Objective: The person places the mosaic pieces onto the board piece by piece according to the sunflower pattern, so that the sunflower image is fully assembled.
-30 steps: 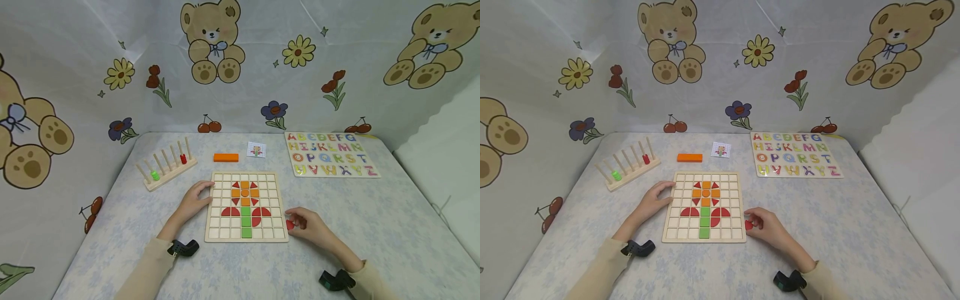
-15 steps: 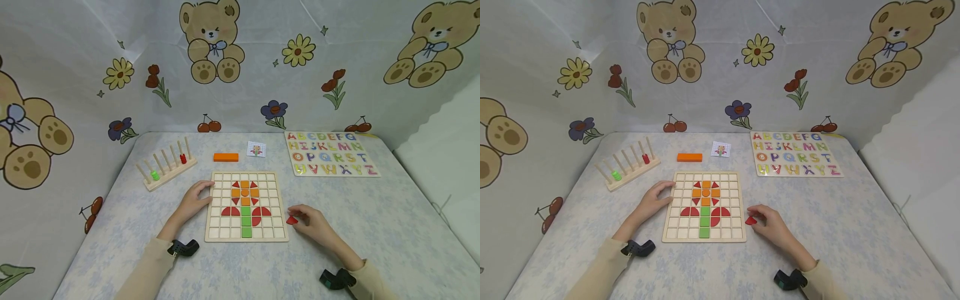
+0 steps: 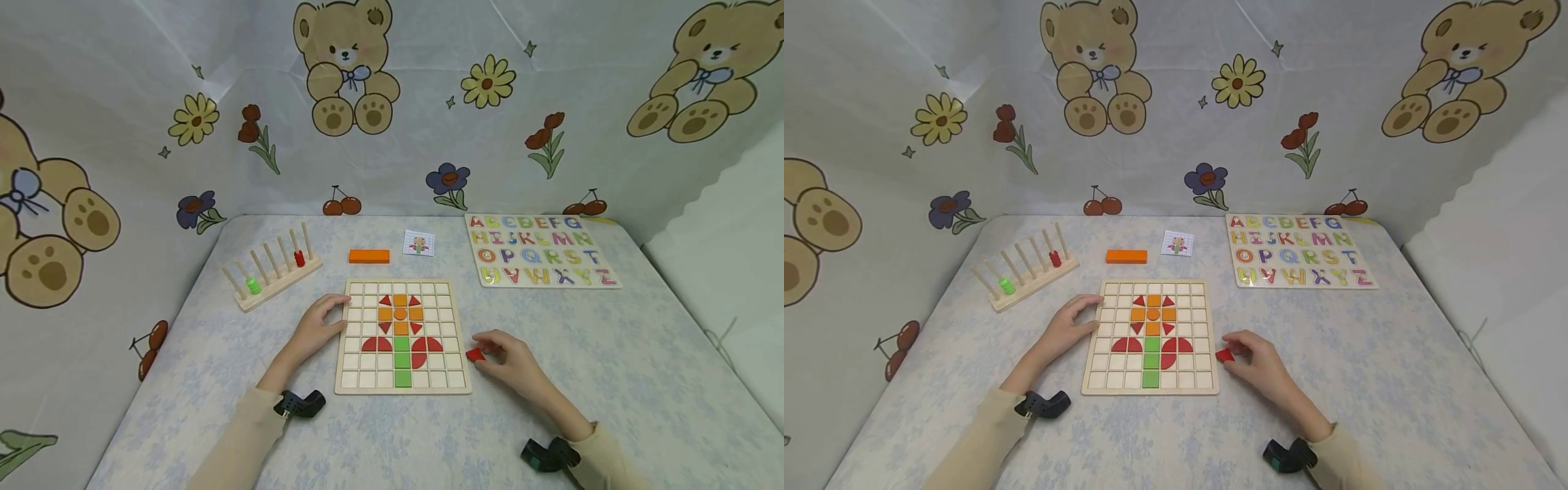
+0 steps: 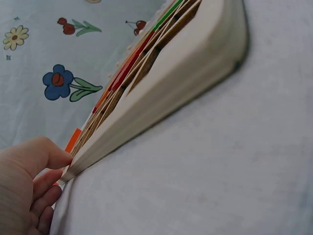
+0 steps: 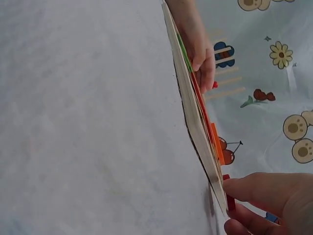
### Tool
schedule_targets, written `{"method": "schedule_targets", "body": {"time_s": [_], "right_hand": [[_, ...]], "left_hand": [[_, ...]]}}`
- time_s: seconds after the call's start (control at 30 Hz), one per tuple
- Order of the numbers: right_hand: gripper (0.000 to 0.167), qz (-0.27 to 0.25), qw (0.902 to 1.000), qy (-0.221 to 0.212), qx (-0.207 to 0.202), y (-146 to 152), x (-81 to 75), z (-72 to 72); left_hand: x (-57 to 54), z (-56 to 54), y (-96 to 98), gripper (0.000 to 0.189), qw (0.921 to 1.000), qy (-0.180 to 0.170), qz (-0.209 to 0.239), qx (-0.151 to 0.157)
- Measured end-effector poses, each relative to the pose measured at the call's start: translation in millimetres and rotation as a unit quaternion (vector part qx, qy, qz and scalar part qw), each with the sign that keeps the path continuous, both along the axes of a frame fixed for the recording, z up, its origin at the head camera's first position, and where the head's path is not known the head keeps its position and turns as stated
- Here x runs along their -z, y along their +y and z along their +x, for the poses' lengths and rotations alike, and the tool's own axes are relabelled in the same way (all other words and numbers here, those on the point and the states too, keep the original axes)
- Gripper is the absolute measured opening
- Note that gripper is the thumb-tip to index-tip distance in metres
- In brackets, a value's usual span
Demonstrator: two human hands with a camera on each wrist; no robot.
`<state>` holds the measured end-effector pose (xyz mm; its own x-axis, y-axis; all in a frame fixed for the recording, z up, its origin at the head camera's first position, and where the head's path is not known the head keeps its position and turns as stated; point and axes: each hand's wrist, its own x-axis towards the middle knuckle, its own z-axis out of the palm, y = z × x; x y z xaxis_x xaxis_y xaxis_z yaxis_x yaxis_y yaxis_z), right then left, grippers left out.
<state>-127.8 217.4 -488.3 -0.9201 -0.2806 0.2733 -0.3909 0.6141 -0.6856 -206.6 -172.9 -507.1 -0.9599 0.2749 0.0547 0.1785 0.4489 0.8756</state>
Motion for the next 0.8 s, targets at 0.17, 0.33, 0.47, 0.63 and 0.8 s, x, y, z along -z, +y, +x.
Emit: {"method": "schedule_targets", "body": {"time_s": [0.17, 0.33, 0.47, 0.63, 0.8], "right_hand": [[0.036, -0.015, 0.9998, 0.009, 0.004, -22, -11.6, -1.2], [0.034, -0.044, 0.9986, 0.000, -0.030, -57, -18.2, -4.7], [0.033, -0.055, 0.9959, -0.033, -0.064, -93, -22.0, -5.1], [0.033, -0.035, 0.9949, -0.056, -0.075, -131, -21.7, -6.4], [0.031, -0.022, 0.9953, -0.064, -0.069, -145, -14.0, -9.0]], "left_hand": [[0.0, -0.1, -1.0, 0.044, 1.0000, 0.002, -0.001, -0.002], [0.4, -0.4, -2.8, 0.044, 1.0000, 0.006, 0.000, 0.000], [0.5, -0.8, -4.3, 0.044, 0.9999, 0.010, -0.001, 0.001], [-0.6, -0.6, -3.6, 0.044, 0.9999, 0.012, 0.001, 0.004], [-0.9, -0.1, -2.1, 0.045, 0.9999, 0.012, -0.007, 0.008]]}}
